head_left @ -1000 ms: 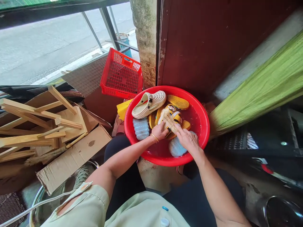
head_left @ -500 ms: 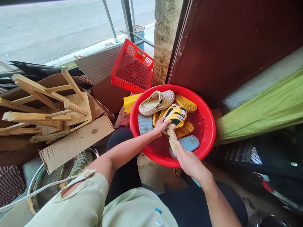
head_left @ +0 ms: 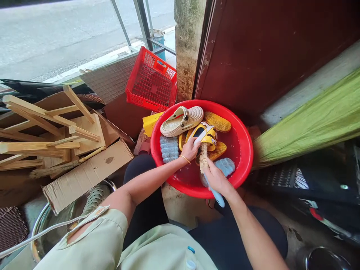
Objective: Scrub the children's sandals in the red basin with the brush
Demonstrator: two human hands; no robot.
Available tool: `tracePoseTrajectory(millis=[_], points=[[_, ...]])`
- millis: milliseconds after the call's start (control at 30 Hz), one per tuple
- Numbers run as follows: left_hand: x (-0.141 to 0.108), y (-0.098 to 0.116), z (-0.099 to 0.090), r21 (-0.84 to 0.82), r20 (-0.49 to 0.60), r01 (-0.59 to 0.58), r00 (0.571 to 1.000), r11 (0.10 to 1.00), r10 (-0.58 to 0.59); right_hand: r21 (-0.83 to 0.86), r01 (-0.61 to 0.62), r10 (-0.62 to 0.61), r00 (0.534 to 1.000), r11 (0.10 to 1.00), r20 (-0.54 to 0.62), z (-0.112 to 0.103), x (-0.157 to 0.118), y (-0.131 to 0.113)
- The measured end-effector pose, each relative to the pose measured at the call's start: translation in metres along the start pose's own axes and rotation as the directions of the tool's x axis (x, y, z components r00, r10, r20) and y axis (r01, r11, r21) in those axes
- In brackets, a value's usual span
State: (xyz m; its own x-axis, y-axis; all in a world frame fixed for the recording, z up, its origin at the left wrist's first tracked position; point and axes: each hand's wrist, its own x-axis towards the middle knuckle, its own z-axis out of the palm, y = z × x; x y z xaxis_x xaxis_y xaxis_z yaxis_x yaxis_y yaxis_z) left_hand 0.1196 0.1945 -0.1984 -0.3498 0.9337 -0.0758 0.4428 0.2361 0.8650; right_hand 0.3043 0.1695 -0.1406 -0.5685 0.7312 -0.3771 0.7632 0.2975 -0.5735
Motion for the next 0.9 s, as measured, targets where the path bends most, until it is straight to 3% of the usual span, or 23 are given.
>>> tracePoseTrajectory(millis=[100,267,467,600,767,900], points=[[-0.008,0.001,0.005,0.061,0.053,-0.065,0.997,0.996,0.061,0.136,-0.073,0.072,0.997,0.988,0.01,0.005,0.008,0.0],[-0.026,0.0,0.015,0.066,0.118,-0.17,0.98,0.983,0.162,0.177,-0.202,0.228,0.964,0.963,-0.139,-0.003,0.045,0.009],[-0.026,-0.005,0.017,-0.13,0.136,-0.105,0.983,0.986,0.122,0.216,-0.192,0.232,0.956,0.957,-0.18,-0.017,0.074,0.02],[-0.019,-0.009,0.021,-0.356,0.174,-0.08,0.973,0.931,0.15,0.374,-0.169,0.19,0.982,0.912,-0.02,-0.007,0.057,0.017],[-0.009,-0.016,0.023,-0.339,0.151,0.004,0.987,0.941,0.05,0.452,-0.149,0.111,0.988,0.879,0.109,0.016,0.016,0.0],[0.003,-0.022,0.02,-0.352,0.118,-0.004,0.992,0.936,0.049,0.378,-0.084,0.03,0.989,0.922,0.148,0.012,-0.013,-0.01]])
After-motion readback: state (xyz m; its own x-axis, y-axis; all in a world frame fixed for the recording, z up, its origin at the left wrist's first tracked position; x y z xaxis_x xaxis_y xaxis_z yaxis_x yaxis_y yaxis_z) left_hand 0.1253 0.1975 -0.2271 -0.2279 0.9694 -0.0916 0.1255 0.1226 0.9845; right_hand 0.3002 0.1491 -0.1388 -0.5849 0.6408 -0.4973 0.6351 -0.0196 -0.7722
